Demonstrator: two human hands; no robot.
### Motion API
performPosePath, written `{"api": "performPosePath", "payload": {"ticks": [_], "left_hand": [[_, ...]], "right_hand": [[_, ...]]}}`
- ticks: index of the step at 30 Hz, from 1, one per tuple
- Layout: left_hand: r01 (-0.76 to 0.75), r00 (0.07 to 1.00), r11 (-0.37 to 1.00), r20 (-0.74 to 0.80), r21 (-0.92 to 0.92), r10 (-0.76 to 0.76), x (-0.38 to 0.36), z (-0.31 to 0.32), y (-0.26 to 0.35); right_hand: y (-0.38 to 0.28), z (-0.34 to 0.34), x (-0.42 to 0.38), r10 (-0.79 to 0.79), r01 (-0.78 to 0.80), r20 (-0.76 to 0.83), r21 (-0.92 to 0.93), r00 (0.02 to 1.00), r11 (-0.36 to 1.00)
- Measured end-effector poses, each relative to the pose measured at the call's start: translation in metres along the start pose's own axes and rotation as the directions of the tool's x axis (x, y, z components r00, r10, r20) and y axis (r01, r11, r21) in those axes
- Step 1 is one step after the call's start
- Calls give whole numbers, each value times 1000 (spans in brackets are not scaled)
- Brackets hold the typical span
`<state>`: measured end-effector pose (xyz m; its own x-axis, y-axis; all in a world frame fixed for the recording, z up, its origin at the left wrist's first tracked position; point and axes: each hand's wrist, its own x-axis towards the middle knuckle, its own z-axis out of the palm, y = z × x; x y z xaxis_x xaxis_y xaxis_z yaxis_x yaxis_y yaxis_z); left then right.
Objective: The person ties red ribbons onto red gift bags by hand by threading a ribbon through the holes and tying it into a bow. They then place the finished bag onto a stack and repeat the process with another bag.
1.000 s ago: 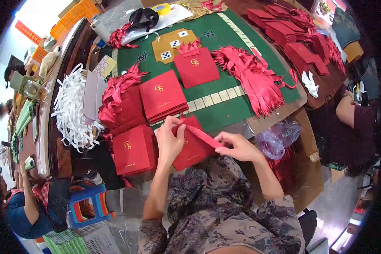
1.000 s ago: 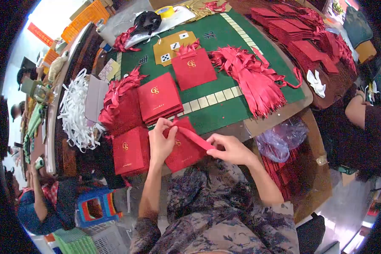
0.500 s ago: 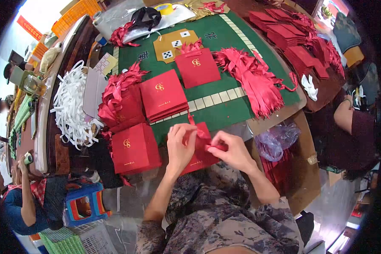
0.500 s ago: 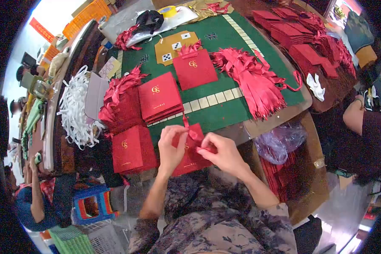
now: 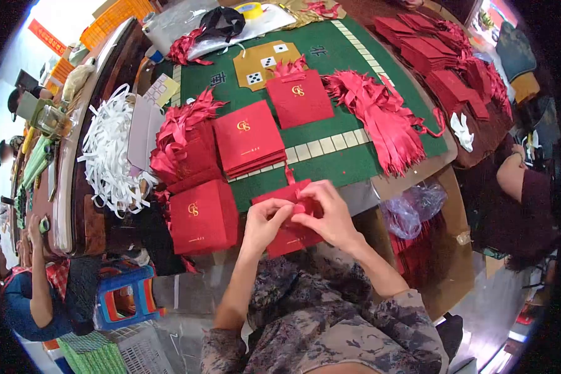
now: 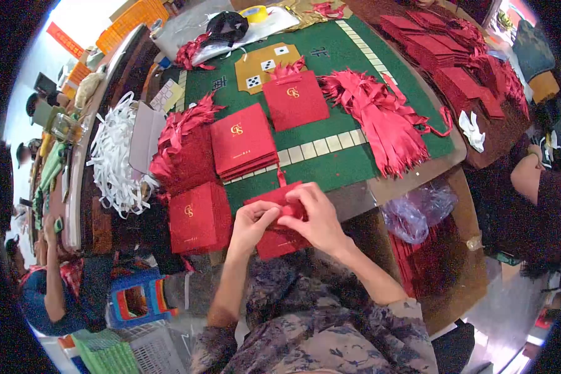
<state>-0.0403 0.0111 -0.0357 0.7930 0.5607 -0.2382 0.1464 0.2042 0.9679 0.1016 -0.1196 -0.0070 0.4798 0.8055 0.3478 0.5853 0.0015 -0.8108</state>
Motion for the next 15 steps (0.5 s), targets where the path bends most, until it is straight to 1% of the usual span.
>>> {"api": "performPosePath", "payload": {"ticks": [1,2,4,5,7,8,9,10,11,12,13,14,15], "left_hand": [[-42,995,999,-91,-31,39,-1,1,-3],[-46,994,998,-96,-31,43,-2,2,-5],[-130,966,990,-232,-51,115,-3,5,-6],[-138,965,986,-237,-91,113,-5,6,-5],[-162,958,984,-250,-77,138,-9,13,-2],[-185,952,981,-260,-63,163,-10,16,-2],[-201,956,979,-228,-44,186,-10,18,-5],[-182,961,983,-211,-1,178,-14,20,-5],[-178,965,983,-191,35,181,-17,22,-8],[-174,968,982,-171,73,184,-19,22,-7],[-170,961,967,-186,188,205,-22,22,-1],[-171,959,967,-193,189,207,-21,20,0],[-255,891,868,-245,426,382,-19,16,2]], "right_hand": [[0,0,-2,59,-57,-50,45,997,997],[-3,-4,-5,153,-148,-90,67,984,987],[-4,-12,-8,317,-310,-18,158,948,937],[3,-8,-11,314,-308,-15,158,949,938],[17,3,-13,373,-381,80,273,924,884],[22,6,-13,373,-381,81,273,924,883],[21,7,-6,465,-512,214,383,859,769],[21,9,-1,523,-632,356,463,774,621],[20,11,3,520,-632,359,462,775,622],[20,15,6,484,-597,351,508,801,620],[20,18,10,447,-562,341,552,827,616],[20,20,13,410,-525,330,594,850,610],[19,20,15,406,-525,335,594,850,609]]}}
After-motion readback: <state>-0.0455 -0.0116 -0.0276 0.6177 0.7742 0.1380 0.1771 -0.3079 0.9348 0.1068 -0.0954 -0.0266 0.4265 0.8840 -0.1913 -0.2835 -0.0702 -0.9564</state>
